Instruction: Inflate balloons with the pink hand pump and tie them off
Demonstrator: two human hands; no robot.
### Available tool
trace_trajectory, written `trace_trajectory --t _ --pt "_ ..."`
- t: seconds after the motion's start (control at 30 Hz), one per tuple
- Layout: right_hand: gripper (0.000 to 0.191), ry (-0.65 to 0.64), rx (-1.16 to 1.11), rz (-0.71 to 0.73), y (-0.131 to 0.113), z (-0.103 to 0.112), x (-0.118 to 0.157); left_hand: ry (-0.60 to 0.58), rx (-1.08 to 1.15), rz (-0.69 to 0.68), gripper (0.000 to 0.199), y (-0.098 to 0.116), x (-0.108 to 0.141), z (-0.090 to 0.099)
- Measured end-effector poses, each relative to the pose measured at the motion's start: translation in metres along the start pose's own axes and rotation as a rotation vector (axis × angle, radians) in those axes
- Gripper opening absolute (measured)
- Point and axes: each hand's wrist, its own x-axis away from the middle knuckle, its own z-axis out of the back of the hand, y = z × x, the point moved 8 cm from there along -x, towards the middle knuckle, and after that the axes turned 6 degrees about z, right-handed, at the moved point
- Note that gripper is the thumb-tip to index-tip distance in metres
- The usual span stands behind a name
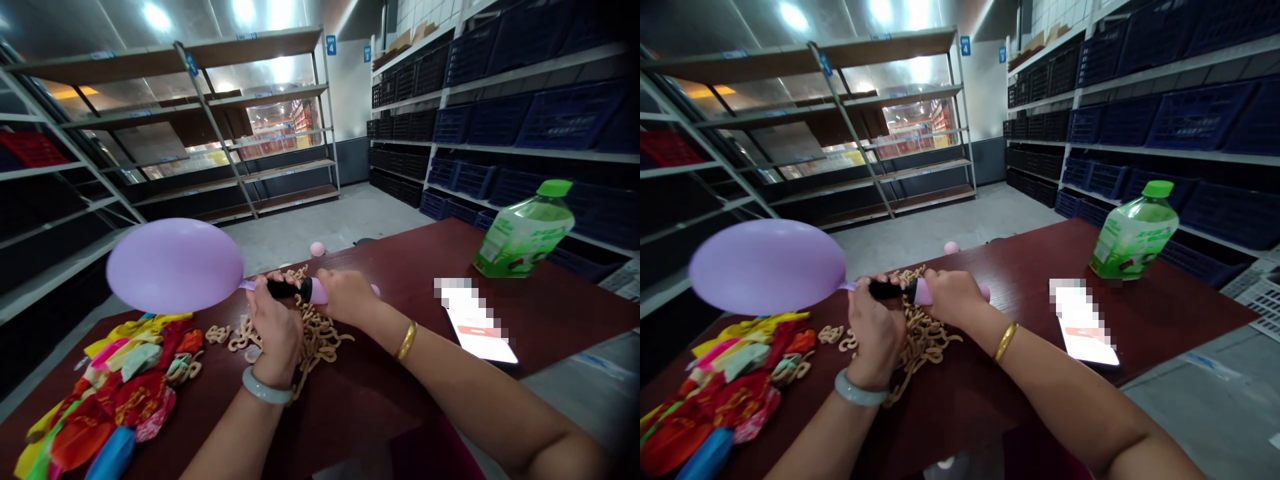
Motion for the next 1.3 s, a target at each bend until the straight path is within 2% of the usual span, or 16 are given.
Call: trace_trajectory --t 0.13,0.33,0.4,0.47,0.6,0.77,0.9,1.03,1.2,1.3 --pt "0.035 -0.028 -0.022 0.003 -0.001 -0.003 -0.002 0.008 -0.010 -0.003 0.011 0.008 -0.008 0.004" --pt "0.032 -0.080 0.015 0.007 0.021 -0.013 -0.007 0.148 -0.007 -0.069 0.013 0.045 -0.052 0.045" --pt "0.031 -0.077 0.034 0.010 0.028 -0.014 -0.007 0.189 0.009 -0.078 0.012 0.053 -0.061 0.057" --pt "0.031 -0.070 0.061 0.007 0.032 -0.013 -0.007 0.197 0.030 -0.085 0.013 0.056 -0.063 0.061" --pt "0.031 -0.070 0.096 0.005 0.029 -0.011 -0.005 0.170 0.060 -0.073 0.013 0.037 -0.049 0.049" --pt "0.027 -0.071 0.083 0.003 0.010 -0.010 -0.001 0.075 0.043 0.038 0.015 -0.003 -0.012 0.017" --pt "0.026 -0.031 0.048 0.012 0.000 -0.007 0.000 0.015 0.034 0.050 0.017 -0.009 0.003 0.002" --pt "0.029 -0.012 0.017 0.031 0.003 -0.008 -0.002 0.003 0.011 -0.006 0.014 0.012 -0.010 0.008" --pt "0.034 -0.047 0.027 0.041 0.024 -0.014 -0.006 0.119 -0.011 -0.094 0.011 0.050 -0.047 0.040" --pt "0.035 -0.044 0.045 0.032 0.034 -0.014 -0.007 0.180 0.008 -0.132 0.012 0.063 -0.059 0.055"
